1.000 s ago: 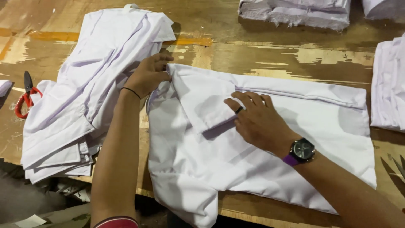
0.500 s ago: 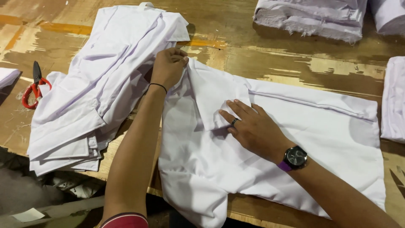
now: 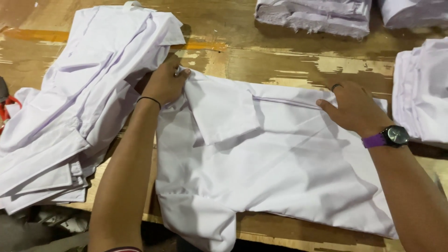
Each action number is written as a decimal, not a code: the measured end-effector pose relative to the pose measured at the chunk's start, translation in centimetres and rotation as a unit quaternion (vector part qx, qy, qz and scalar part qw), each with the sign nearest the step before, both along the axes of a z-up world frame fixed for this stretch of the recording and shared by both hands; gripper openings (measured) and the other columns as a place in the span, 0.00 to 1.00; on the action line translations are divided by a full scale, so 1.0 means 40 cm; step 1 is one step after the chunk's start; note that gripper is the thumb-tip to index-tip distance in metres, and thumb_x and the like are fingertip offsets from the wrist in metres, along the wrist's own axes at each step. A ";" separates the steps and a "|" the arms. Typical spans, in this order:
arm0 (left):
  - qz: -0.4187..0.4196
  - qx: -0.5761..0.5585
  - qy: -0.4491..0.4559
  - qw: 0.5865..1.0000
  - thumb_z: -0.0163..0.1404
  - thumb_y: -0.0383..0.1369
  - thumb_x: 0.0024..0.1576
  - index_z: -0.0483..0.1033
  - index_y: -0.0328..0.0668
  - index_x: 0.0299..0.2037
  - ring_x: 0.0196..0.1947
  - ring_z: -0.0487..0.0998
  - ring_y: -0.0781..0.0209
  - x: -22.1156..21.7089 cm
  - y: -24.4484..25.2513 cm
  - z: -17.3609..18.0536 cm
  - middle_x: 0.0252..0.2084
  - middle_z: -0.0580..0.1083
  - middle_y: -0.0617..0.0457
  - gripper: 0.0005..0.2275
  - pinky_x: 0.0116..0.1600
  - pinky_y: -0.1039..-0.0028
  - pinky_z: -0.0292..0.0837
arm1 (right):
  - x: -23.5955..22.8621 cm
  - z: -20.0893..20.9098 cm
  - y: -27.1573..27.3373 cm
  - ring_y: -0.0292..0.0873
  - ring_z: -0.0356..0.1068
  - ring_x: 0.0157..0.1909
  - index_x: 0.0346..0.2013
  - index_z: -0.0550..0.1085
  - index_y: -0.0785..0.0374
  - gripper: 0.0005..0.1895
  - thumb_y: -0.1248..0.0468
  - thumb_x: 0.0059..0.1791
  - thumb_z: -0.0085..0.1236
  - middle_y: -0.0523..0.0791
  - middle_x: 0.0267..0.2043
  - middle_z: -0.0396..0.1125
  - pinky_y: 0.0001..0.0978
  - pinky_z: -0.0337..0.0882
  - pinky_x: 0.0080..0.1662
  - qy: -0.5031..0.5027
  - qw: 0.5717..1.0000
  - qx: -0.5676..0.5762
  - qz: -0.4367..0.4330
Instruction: A person is folding a white short-sleeved school uniform shirt on a wooden workbench in a factory setting.
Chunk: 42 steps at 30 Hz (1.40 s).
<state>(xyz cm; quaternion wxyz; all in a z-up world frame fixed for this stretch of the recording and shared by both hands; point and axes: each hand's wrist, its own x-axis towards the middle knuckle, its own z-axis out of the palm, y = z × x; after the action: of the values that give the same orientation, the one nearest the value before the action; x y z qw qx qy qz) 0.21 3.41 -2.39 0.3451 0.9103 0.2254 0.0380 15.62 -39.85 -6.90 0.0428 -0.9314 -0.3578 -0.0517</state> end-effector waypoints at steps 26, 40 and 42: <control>0.098 -0.020 0.033 0.994 0.50 0.46 0.66 0.73 0.48 0.33 0.26 0.59 0.66 0.010 0.047 -0.025 0.24 0.63 0.60 0.14 0.34 0.70 0.57 | -0.004 -0.034 -0.077 0.53 0.29 0.82 0.77 0.48 0.53 0.40 0.36 0.55 0.19 0.41 0.82 0.39 0.71 0.35 0.71 0.131 0.990 -0.024 -0.055; 0.182 -0.070 0.255 0.947 0.40 0.56 0.64 0.72 0.39 0.51 0.39 0.72 0.52 -0.168 -0.038 0.158 0.40 0.71 0.47 0.25 0.48 0.64 0.66 | 0.001 -0.060 -0.091 0.55 0.35 0.81 0.76 0.53 0.55 0.41 0.36 0.55 0.21 0.42 0.81 0.43 0.70 0.38 0.70 0.107 0.993 0.008 -0.046; 0.204 -0.151 0.208 0.944 0.43 0.51 0.65 0.72 0.40 0.50 0.39 0.69 0.57 -0.185 -0.019 0.115 0.39 0.68 0.50 0.21 0.48 0.68 0.70 | 0.005 -0.071 -0.093 0.55 0.36 0.81 0.76 0.53 0.56 0.40 0.37 0.56 0.22 0.42 0.81 0.43 0.70 0.39 0.69 0.095 0.995 0.004 -0.043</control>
<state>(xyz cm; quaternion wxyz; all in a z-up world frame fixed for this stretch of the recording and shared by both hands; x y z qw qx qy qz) -7.17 2.67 2.20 0.4086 0.7696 0.4764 -0.1175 15.83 -43.56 -9.75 0.0785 -0.9463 -0.3117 0.0338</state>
